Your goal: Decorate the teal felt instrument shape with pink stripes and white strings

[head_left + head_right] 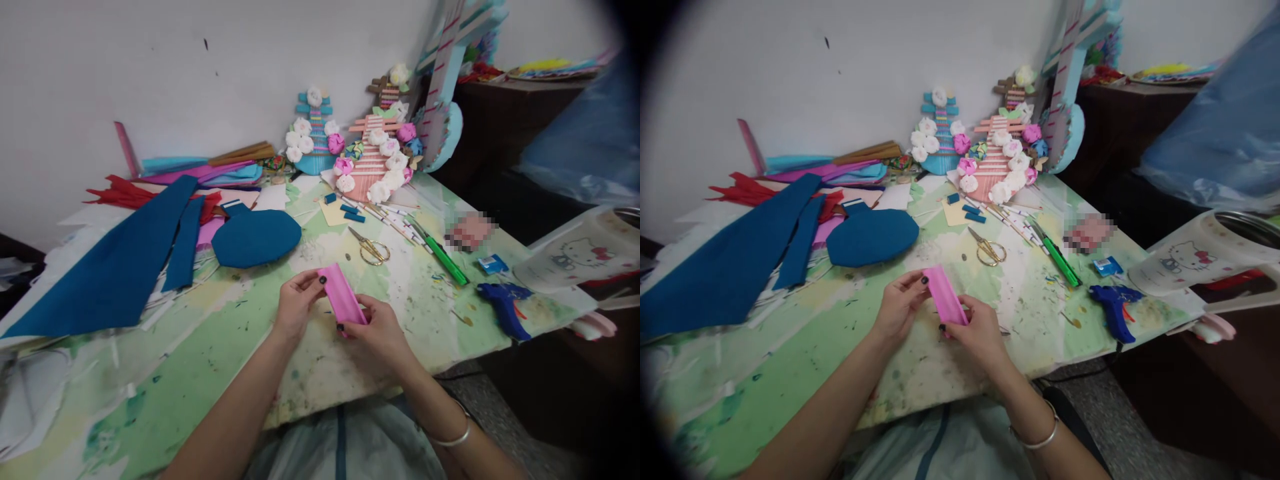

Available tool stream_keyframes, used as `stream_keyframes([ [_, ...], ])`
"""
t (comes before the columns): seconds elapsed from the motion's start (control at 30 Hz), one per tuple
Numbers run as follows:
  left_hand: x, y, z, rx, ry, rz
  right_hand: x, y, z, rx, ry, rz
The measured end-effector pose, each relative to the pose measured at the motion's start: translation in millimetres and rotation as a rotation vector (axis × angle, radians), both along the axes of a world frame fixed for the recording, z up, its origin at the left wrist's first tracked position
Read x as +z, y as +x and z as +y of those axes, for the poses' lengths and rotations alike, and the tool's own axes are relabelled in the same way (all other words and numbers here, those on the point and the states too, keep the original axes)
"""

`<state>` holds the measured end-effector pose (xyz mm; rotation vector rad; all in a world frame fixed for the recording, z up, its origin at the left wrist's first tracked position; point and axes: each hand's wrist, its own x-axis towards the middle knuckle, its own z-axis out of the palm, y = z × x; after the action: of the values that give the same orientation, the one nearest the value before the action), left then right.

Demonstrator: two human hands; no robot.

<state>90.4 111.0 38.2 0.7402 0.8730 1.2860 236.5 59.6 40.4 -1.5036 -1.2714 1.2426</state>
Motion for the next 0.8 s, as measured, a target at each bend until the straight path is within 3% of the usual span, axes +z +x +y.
stream_keyframes([
  [0.13,5.3,1,7,-0.106,0.016,0.076,11.2,0,27,0.088,-0.018,0.166],
  [0.3,13.4,-7,30,-0.001,0.026,0.165,21.2,-2,76,0.311,-0.117,0.234],
  [0.43,12.4,-19,40,0.068,0.004,0.243,15.2,-11,106,0.488,0.074,0.051],
  [0.5,7.0,-24,40,0.069,-0.029,0.252,6.8,-18,108,0.460,0.184,-0.029],
  [0.63,-3.8,-30,37,0.040,-0.090,0.268,-7.2,-26,94,0.382,0.249,-0.124],
  [0.8,-6.7,-30,39,-0.013,-0.166,0.222,-5.9,-20,84,0.435,0.344,-0.200],
])
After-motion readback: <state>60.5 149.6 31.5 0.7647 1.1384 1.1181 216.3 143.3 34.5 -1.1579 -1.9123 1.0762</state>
